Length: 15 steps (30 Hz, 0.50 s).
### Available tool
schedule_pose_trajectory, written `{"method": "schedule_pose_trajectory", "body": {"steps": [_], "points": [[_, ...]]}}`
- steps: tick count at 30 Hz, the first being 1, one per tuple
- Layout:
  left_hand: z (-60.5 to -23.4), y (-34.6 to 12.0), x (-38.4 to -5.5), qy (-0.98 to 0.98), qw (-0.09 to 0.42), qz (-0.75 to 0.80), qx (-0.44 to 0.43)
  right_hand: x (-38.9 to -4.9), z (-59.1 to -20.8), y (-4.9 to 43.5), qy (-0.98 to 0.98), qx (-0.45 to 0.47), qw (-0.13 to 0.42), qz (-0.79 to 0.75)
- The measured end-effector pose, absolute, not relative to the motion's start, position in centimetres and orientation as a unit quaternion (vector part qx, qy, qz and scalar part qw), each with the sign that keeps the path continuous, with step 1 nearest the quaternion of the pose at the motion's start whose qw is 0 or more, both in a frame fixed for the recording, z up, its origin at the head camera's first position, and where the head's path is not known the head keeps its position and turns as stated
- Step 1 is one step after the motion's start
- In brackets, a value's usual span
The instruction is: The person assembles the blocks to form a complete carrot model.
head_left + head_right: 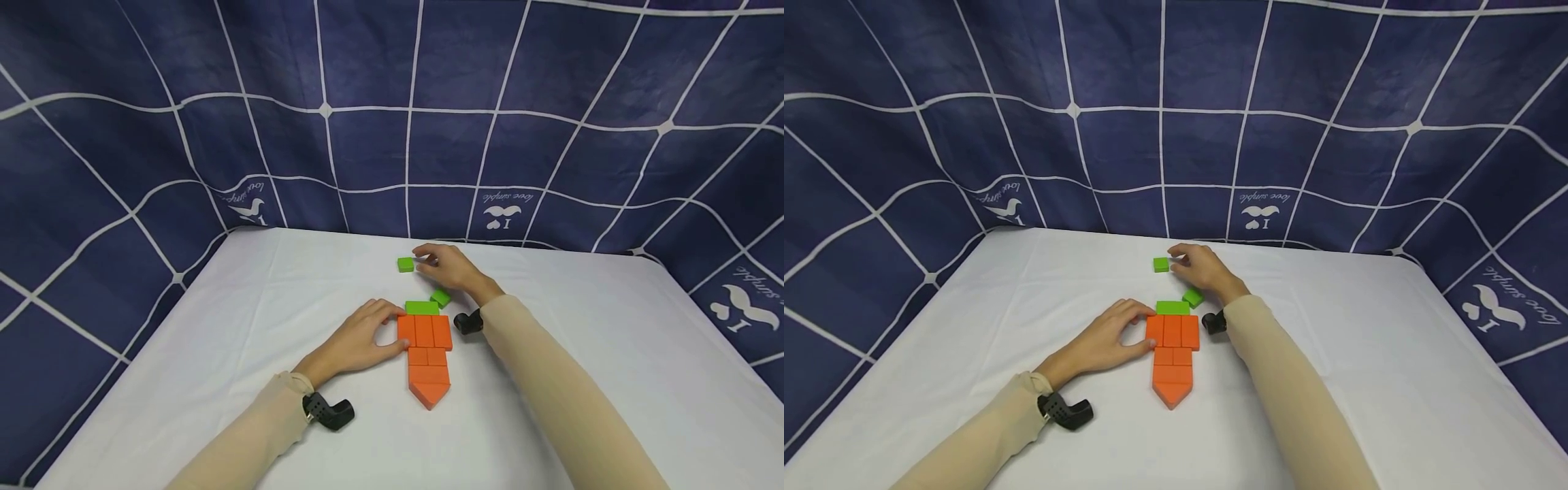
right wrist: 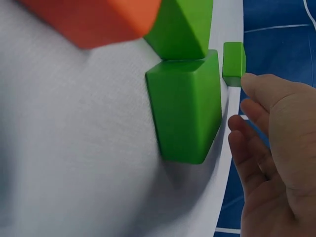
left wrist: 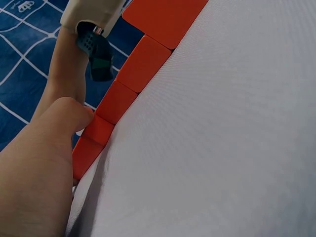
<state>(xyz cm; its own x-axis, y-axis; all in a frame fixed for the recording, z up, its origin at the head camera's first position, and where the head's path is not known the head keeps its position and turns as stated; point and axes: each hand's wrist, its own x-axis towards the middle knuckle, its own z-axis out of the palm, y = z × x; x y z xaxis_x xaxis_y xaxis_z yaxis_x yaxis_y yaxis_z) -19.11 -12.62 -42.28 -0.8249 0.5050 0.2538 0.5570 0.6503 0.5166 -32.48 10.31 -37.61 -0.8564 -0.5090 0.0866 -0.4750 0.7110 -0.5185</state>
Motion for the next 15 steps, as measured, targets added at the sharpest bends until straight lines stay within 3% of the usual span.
{"method": "schedule_pose_trajectory", "body": {"steps": [15], "points": [[-42.4,-12.6,-19.2,-0.904,0.065,-0.293,-0.306,-32.3,-36.8,8.7,0.939,-0.266,0.049,-0.212]]}}
